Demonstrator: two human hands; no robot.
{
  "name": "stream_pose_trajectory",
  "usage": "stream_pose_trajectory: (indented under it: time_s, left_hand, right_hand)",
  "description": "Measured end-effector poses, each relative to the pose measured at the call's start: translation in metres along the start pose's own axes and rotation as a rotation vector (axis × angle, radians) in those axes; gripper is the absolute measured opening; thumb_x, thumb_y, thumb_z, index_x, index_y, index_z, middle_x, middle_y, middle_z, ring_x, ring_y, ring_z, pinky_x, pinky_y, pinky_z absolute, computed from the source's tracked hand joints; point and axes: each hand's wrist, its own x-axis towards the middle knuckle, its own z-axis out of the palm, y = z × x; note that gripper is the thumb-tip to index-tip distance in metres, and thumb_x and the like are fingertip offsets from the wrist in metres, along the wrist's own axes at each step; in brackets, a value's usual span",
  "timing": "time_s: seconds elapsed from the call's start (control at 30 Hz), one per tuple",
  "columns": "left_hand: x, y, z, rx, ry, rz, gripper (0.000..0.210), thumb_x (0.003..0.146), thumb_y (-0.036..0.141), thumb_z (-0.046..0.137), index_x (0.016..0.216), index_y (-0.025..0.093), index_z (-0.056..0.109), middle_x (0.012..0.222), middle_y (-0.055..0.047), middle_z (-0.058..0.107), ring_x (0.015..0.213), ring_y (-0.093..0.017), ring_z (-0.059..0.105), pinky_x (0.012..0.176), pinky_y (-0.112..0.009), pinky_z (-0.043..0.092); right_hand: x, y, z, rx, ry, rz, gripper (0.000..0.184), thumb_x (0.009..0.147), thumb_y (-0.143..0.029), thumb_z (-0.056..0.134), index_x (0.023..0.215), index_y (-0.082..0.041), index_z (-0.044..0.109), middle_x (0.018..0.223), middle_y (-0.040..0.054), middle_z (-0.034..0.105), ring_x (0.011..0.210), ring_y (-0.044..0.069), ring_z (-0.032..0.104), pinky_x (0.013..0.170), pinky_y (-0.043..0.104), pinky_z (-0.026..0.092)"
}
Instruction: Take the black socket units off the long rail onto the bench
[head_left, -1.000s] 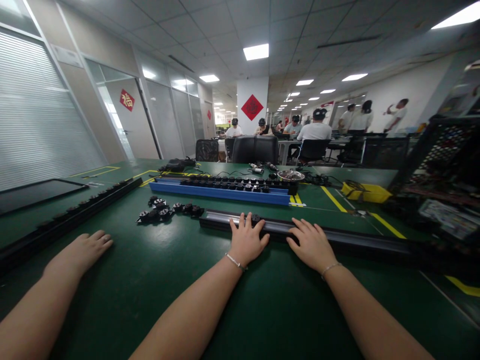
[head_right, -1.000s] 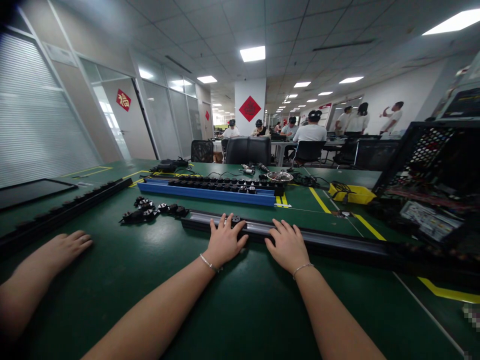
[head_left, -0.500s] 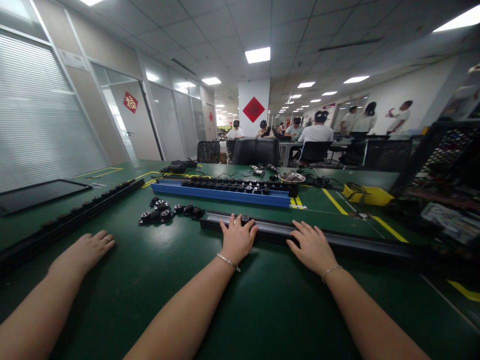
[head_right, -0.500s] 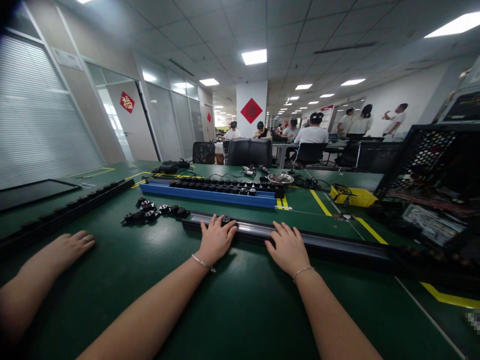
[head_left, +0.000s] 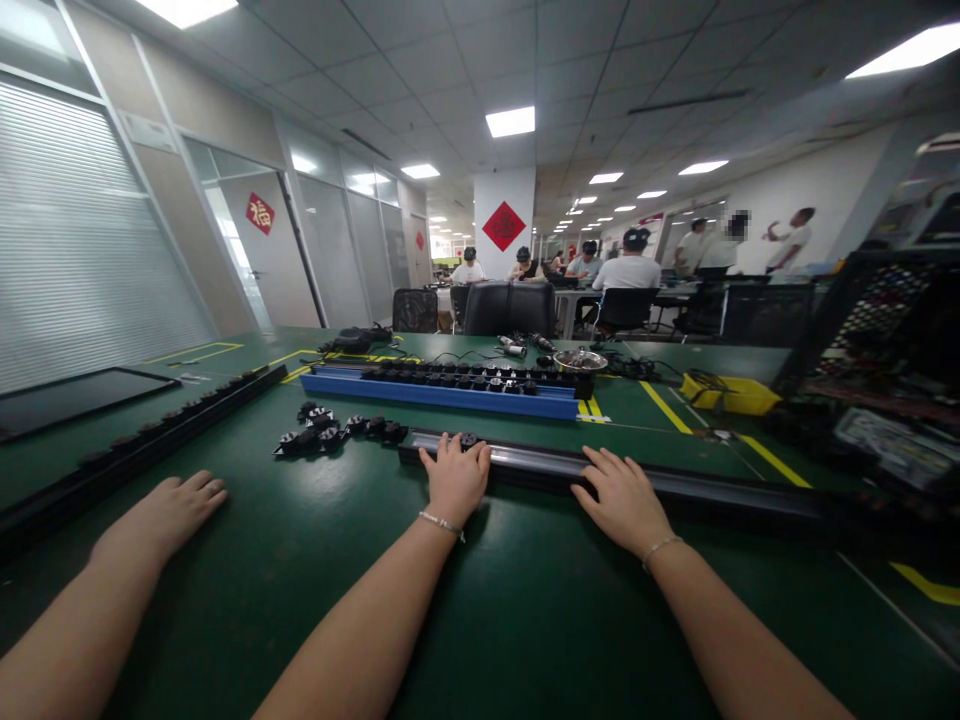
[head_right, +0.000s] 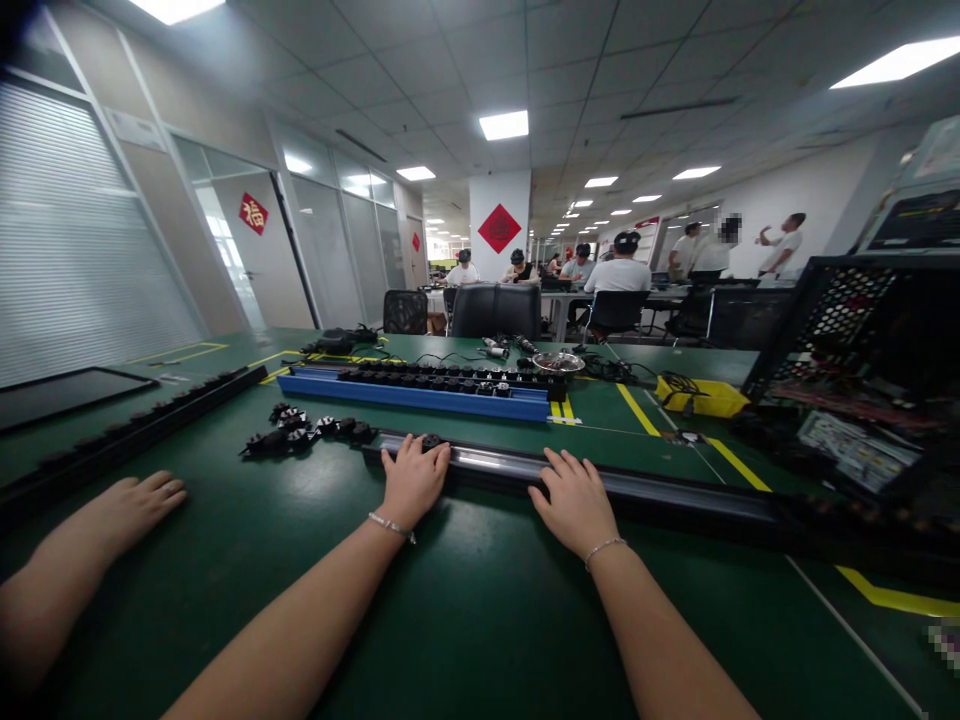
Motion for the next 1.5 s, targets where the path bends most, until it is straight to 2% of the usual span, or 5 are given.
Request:
stream_pose_trajectory:
  time_s: [0.2,0.53,0.83,1.17,1.5]
  left_hand:
    - [0.003,-0.004,0.003,0.015,0.031,-0.008,0.039,0.091,0.043,0.031,0.105,0.035,0.067,0.123,-0.008,0.059,0.125,-0.033,0.04,0.098,-0.067,0.02]
    - [0.008,-0.02,0.002,0.023,0.051,-0.127,0.042,0.091,0.038,0.03,0.097,0.029,0.071,0.123,-0.008,0.059,0.123,-0.033,0.041,0.096,-0.066,0.026]
    - [0.015,-0.034,0.003,0.023,0.1,-0.194,0.041,0.09,0.036,0.032,0.1,0.03,0.071,0.119,-0.008,0.061,0.122,-0.032,0.042,0.1,-0.057,0.029]
    - [0.019,-0.046,0.004,0.009,0.097,-0.249,0.04,0.09,0.035,0.034,0.102,0.029,0.071,0.12,-0.007,0.061,0.122,-0.031,0.042,0.101,-0.05,0.031]
    - [0.021,-0.051,0.007,0.049,0.157,-0.244,0.044,0.09,0.036,0.032,0.093,0.023,0.074,0.113,-0.009,0.064,0.118,-0.029,0.046,0.098,-0.041,0.035]
  right_hand:
    - [0.0,0.001,0.0,0.008,0.007,-0.002,0.033,0.085,-0.04,0.042,0.094,-0.019,0.066,0.135,0.0086,0.049,0.125,0.028,0.042,0.104,0.049,0.029]
    - [-0.001,0.001,-0.002,0.004,0.01,-0.004,0.032,0.084,-0.04,0.043,0.092,-0.02,0.066,0.134,0.009,0.05,0.125,0.028,0.043,0.103,0.048,0.031]
    - [0.0,0.001,-0.001,0.012,0.003,0.002,0.033,0.085,-0.04,0.043,0.093,-0.019,0.066,0.135,0.0085,0.05,0.125,0.028,0.042,0.104,0.047,0.03]
    - [-0.001,0.001,-0.001,0.033,0.02,-0.004,0.033,0.084,-0.041,0.042,0.091,-0.02,0.066,0.134,0.0089,0.051,0.124,0.028,0.043,0.103,0.048,0.031]
    - [0.0,0.002,0.0,0.012,0.017,-0.009,0.033,0.084,-0.04,0.043,0.094,-0.018,0.066,0.134,0.009,0.05,0.125,0.028,0.043,0.103,0.046,0.033]
